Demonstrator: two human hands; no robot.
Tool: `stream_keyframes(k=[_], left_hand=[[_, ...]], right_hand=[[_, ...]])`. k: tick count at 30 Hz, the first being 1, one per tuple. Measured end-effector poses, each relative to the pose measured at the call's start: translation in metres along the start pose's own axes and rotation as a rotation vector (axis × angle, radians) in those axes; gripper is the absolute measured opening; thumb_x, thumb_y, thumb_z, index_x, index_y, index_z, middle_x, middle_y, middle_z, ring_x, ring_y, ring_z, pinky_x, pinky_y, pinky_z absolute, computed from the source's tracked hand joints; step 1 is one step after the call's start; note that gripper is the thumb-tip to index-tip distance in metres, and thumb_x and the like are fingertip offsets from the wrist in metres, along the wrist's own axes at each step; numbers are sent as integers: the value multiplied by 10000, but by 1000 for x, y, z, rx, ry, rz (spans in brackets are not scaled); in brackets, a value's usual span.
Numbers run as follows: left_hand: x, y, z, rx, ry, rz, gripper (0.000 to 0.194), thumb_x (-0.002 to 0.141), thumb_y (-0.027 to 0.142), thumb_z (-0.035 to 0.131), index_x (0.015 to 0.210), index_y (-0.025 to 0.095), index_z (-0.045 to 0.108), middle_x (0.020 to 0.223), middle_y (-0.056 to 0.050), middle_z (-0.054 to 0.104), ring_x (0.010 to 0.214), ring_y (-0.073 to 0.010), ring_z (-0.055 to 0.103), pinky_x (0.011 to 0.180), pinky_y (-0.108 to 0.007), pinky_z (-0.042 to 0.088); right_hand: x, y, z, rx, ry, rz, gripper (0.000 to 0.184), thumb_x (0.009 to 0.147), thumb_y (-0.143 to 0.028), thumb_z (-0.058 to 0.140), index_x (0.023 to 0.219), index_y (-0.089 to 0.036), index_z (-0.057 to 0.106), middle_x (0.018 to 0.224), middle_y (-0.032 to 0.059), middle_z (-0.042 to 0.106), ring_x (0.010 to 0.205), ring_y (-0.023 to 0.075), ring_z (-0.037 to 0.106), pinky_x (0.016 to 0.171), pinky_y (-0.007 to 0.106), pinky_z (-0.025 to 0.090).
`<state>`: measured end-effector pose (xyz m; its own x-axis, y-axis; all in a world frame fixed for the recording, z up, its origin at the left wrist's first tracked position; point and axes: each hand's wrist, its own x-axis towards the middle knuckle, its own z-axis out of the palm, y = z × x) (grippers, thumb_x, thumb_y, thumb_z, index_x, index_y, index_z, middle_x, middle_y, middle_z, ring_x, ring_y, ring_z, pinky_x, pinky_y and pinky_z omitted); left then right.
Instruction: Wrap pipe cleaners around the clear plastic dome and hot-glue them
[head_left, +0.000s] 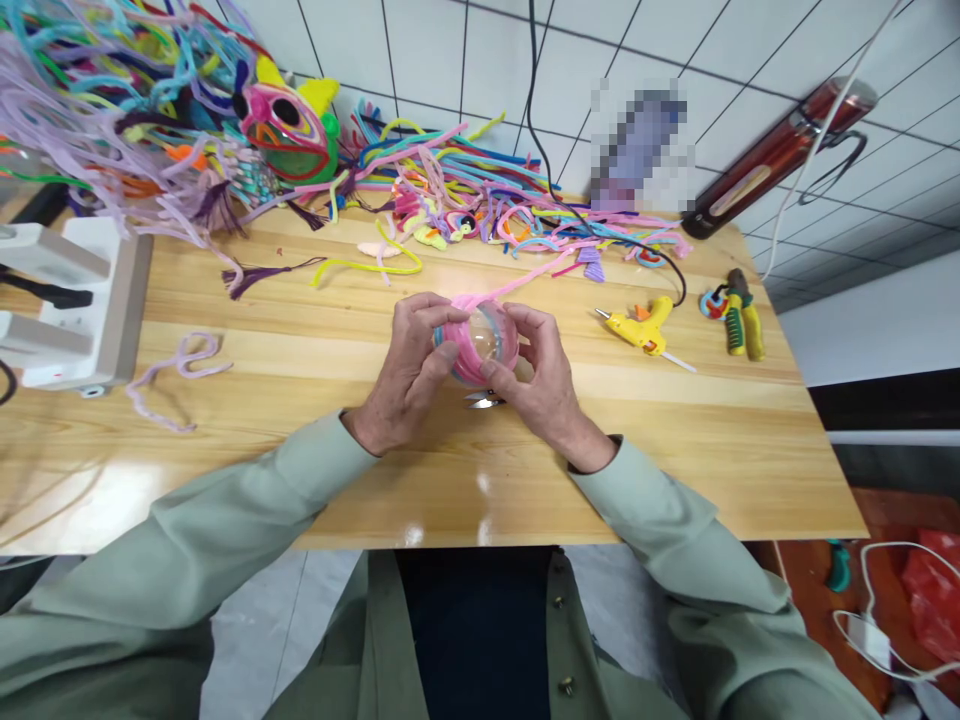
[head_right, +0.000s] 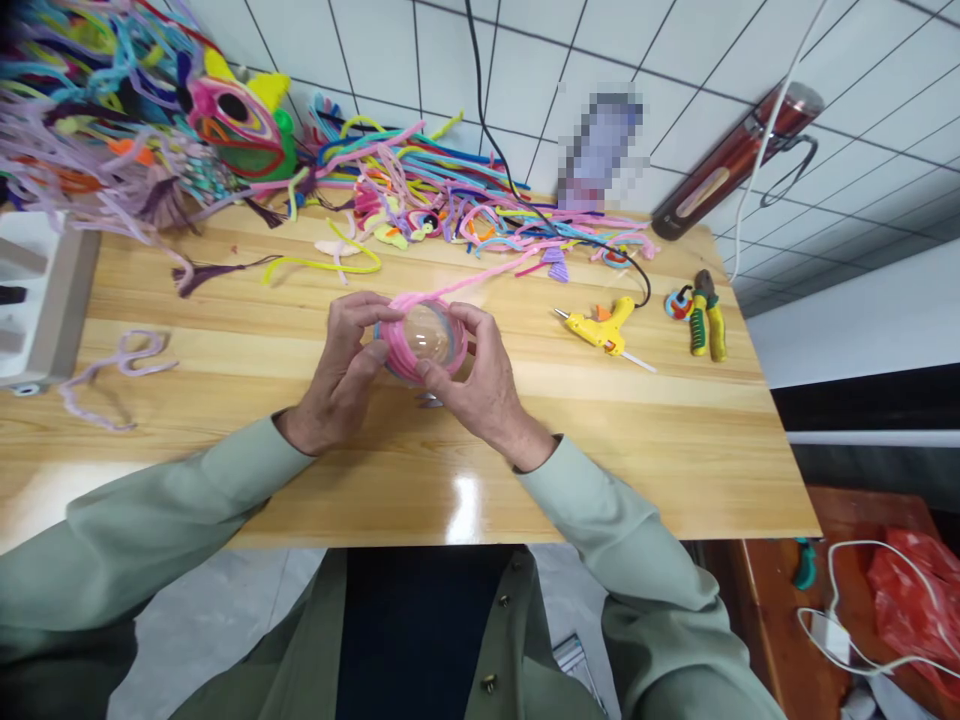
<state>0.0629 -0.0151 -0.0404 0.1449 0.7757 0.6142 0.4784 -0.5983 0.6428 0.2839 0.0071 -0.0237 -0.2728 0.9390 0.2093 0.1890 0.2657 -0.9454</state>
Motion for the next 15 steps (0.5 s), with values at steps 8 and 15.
stream_keyframes(k=[8,15], left_hand=[[1,1,-4,-2,-113,33,482,1170,474,573,1614,349,434,1565,-153,476,1524,-361,507,1100,-572,649],[-2,0,-1,20,-116,-14,517,1139,491,665,1592,355,457,1558,-152,480,1516,-362,529,998,-519,702]], right_hand=[[3,-5,-8,6,-13,-3,782,864,-785,890,1410,-333,558,1592,139,664,1455,348,677,1202,609,610],[4,-4,-11,59,-44,14,822,869,-827,852,1445,-336,532,1607,133,663,1516,361,648,1301,624,543]])
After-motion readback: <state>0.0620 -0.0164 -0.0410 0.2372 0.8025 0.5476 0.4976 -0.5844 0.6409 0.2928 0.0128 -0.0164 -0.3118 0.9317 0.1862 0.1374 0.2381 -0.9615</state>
